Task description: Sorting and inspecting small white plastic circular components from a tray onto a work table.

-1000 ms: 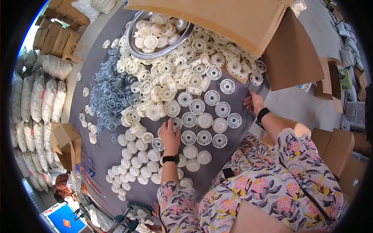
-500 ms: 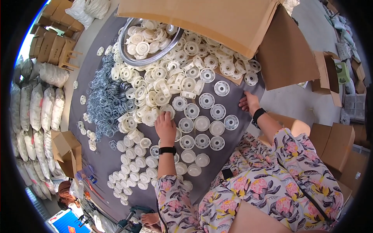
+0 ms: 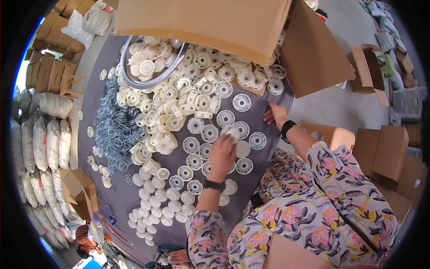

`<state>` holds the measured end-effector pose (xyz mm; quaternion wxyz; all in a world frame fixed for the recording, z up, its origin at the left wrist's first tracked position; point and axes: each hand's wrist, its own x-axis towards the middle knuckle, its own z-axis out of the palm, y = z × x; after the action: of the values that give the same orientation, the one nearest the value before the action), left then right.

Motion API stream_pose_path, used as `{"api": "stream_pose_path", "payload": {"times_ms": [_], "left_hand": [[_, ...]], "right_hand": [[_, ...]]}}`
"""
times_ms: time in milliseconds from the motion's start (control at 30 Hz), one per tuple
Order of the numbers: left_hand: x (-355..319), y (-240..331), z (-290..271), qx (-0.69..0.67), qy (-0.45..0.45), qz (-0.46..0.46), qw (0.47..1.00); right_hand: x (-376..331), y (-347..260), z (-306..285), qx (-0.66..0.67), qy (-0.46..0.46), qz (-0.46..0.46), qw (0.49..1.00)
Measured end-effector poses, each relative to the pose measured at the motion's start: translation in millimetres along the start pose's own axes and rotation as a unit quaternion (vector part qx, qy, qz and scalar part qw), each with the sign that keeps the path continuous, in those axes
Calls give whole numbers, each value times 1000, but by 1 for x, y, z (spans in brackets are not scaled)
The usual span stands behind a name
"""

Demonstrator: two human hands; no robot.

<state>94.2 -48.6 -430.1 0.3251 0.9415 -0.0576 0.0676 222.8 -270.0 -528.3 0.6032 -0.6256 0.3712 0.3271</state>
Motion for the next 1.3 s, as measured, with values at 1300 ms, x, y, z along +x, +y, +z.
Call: {"api": "stream_pose_path", "payload": {"times_ms": [1300], "left_hand": [[-32,-80,-24,186,42,-230,954]], "right_hand": [[-1,-1,-2,6,-7,-8,1000]]}}
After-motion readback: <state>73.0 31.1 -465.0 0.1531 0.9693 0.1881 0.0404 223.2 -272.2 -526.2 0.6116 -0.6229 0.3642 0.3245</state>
